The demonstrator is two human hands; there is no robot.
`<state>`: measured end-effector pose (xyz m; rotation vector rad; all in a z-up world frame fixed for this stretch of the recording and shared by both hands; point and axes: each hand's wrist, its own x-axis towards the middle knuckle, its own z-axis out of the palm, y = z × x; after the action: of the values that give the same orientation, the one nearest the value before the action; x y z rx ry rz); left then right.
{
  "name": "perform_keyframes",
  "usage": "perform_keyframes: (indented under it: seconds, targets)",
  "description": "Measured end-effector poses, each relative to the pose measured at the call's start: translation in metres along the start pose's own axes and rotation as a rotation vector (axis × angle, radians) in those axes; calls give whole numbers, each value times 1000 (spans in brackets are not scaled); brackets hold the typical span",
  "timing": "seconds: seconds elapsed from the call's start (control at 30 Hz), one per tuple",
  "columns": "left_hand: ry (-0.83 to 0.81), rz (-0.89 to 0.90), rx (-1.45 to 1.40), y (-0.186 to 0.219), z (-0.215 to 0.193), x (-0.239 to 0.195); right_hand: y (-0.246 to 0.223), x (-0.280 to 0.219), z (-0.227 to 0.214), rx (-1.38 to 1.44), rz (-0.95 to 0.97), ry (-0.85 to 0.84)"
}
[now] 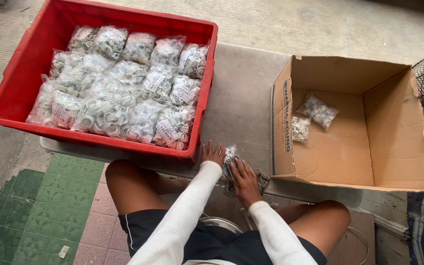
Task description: The person repeatedly picks small plastic-wrapped items from a red crate, wipes them with a cloth, and places them into a cardboard box. The process continues throughout the clip with multiple items handled one at a time.
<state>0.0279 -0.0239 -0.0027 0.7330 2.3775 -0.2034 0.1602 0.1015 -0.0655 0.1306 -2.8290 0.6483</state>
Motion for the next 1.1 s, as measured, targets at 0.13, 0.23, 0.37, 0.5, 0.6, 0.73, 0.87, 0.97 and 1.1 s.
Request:
perform_keyframes:
  seconds: [0.13,0.23,0.37,0.5,0.6,0.73,0.87,0.97,1.1]
  targets:
    - [4,-47,-19,-4,12,9,27,60,21,69,54,-73]
    - [21,-65,11,-7,55,48,46,92,47,179,232,-122]
    - [-22,-86,63,-5,71,65,29,85,50,279,341,1]
    - [-16,-22,106,-3,48,55,8,45,12,235,262,139]
    - [171,23,37,0,86,94,22,19,1,233,381,103]
    - [279,9,-46,7,101,115,34,27,-18,322,678,-105]
    - [213,-126,-301,-3,143,163,64,37,-6,438,888,-297]
    - [106,-98,-420,-6,135,149,69,41,-8,589,923,-268]
    - [23,-79,-753,-8,27,56,73,54,-13,769,947,-158]
